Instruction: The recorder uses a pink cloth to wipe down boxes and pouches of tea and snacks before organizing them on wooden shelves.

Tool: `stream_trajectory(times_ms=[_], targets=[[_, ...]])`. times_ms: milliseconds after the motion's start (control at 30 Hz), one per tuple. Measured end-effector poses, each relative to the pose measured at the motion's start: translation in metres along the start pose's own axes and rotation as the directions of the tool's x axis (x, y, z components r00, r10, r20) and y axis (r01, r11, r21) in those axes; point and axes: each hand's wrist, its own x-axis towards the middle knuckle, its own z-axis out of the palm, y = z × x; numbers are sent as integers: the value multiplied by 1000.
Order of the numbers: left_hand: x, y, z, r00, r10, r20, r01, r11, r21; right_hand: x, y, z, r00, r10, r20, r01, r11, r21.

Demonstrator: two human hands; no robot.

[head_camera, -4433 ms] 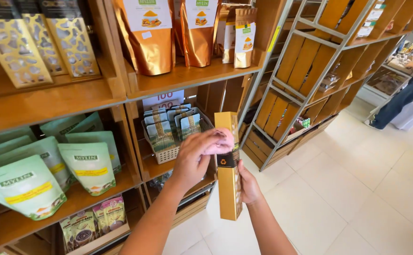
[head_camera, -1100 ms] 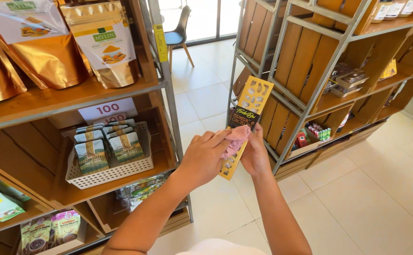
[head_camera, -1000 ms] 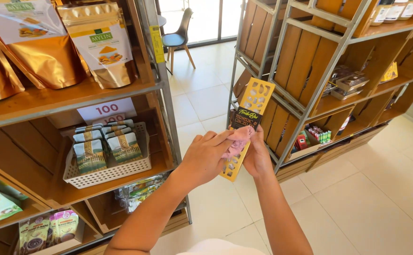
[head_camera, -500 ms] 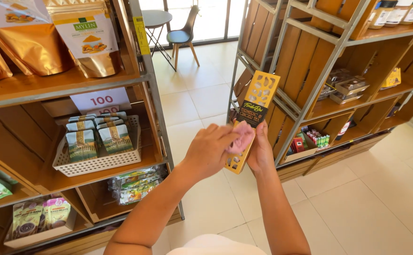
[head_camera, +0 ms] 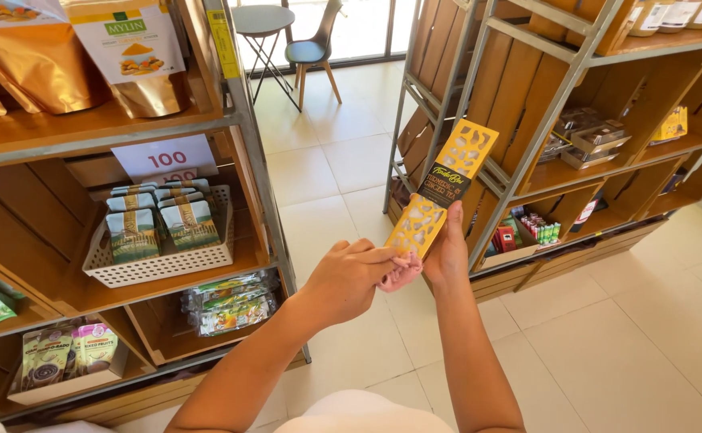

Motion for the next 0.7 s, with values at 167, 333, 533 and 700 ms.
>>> stream_trajectory(times_ms=[167, 333, 533, 700], targets=[[11, -2, -4, 999, -28, 26, 28, 1000, 12, -7, 4, -1, 995, 26, 100, -14, 993, -114], [35, -16, 2, 983, -108, -150, 123, 988, 94, -23, 6, 7, 982, 87, 166, -50, 976, -214], [59, -23, -4, 949, -88, -302, 134, 982, 135, -5, 24, -35, 946, 150, 288, -97, 977, -188], [84, -41, -6, 977, -102, -190, 136, 976, 172, -22, 25, -27, 907, 202, 369, -142, 973, -184]])
